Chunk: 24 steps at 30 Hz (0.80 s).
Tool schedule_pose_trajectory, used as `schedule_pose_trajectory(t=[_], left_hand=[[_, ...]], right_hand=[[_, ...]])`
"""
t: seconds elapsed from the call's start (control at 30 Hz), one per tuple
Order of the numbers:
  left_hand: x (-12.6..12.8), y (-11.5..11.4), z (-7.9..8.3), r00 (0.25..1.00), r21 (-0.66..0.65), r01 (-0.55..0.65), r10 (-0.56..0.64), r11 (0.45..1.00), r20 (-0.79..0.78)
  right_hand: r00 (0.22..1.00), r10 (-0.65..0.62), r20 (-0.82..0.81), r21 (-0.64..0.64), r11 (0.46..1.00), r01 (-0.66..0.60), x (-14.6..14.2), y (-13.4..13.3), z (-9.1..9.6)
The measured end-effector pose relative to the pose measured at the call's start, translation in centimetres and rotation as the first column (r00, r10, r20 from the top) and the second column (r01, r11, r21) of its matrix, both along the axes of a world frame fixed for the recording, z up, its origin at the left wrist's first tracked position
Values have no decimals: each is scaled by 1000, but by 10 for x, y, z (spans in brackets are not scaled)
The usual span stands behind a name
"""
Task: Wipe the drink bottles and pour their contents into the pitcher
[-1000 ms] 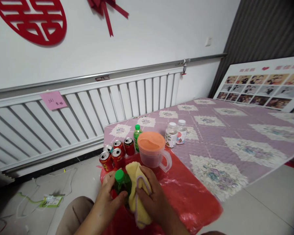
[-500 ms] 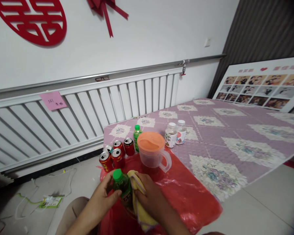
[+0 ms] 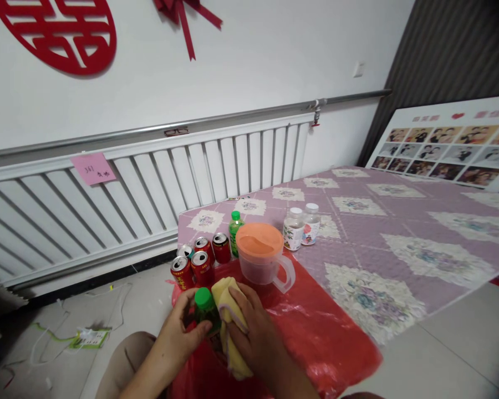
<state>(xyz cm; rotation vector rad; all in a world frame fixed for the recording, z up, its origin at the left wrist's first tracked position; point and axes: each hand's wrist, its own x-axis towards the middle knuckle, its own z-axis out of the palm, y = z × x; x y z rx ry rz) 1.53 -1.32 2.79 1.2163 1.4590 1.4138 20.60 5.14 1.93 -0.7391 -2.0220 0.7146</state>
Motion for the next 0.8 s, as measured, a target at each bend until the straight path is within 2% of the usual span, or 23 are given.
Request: schedule_pose_trajectory(t=[0.07,0.17,0.27,0.33,0.5,0.6,0.67,0.73,0.8], left_hand=[[0,-1,5,1000,-9,22,-23,1000,-11],[-1,-2,14,991,-52,127,-128,991,-23],[-1,-4,17,984,-95,166,-172,982,-50],[0,-4,14,985,-93,146,-153,985,-81],[7,-3,6,957,10,-55,56,998,-285],[8,-2,7,930,25,-69,73,997,-360],[6,-1,7,947,22,-42,47,999,-318],[4,-1,6,973,9,-9,11,1000,-231],[2,-1,5,988,3,6,-6,1000,-157]], right_hand=[[1000,9,8,-134,991,-8,-1,4,-2],[998,59,22,-303,952,-49,1,9,-5],[993,106,44,-370,926,-82,5,11,-6],[990,122,66,-374,923,-89,7,12,-6],[996,86,37,-291,954,-72,6,10,-5],[995,33,-90,-136,990,-45,6,5,-2],[987,42,-157,-14,999,-45,6,-1,2],[985,79,-154,76,995,-68,6,-6,7],[990,89,-108,77,994,-81,6,-8,10]])
